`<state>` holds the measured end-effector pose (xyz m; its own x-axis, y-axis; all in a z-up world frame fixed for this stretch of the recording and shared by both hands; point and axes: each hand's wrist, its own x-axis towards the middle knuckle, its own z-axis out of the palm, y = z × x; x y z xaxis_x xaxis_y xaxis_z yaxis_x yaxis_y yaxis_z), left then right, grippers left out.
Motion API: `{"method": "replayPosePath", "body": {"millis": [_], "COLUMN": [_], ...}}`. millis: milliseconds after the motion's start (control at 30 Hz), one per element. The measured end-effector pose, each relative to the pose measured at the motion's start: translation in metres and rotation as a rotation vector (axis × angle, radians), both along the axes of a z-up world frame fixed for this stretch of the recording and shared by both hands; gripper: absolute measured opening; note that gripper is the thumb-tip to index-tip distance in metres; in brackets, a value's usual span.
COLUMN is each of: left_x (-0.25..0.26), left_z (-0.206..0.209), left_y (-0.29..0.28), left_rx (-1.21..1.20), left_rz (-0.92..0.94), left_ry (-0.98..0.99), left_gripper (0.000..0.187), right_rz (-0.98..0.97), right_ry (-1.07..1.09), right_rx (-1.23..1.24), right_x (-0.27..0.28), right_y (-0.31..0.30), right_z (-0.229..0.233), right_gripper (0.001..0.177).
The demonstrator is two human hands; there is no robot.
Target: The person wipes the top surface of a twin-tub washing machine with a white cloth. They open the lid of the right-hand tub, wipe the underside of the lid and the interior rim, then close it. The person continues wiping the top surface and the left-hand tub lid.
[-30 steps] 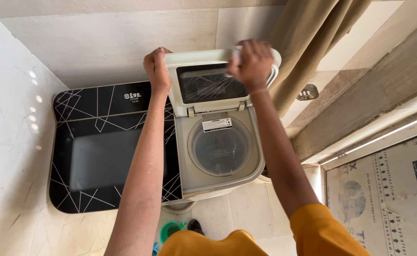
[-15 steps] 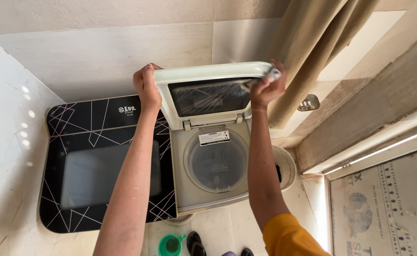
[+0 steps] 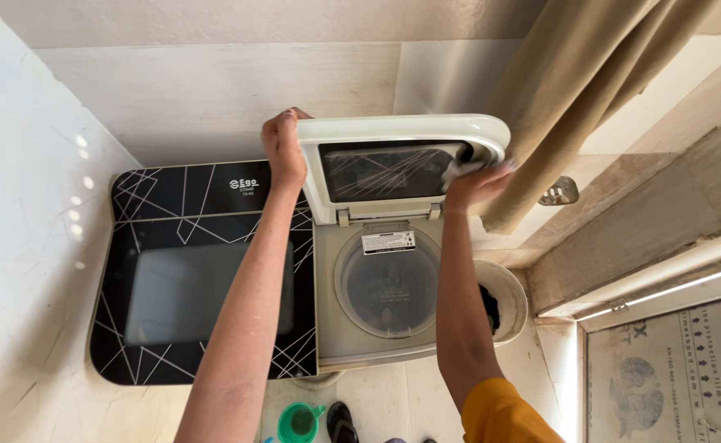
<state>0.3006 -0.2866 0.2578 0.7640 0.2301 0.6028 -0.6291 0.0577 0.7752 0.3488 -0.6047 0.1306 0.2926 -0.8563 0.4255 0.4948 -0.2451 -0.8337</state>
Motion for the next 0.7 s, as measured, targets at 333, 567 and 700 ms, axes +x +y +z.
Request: {"method": "replayPosePath", "body": {"millis": [333, 567, 700], "left_x": [0.002, -0.004, -0.006], "left_z": [0.007, 0.016, 0.018], "left_y": [0.001, 0.016, 0.032], "left_rx": [-0.029, -0.021, 0.063], "left_rz": [-0.197, -0.285, -0.509], "left_ry": [0.056, 0.307, 0.391], "left_gripper": [0.043, 0.04, 0.037], "right_rz": [-0.18, -0.081, -0.101], "right_ry": [-0.109, -0.183, -0.223], "right_rx": [-0.847, -1.14, -1.242], "right_x": [-0.04, -0.06, -0.033], "right_y": [0.09, 0.201, 0.229], "right_z": [0.152, 0.12, 0.034], "right_gripper": [0.041, 0.043, 0.055]}}
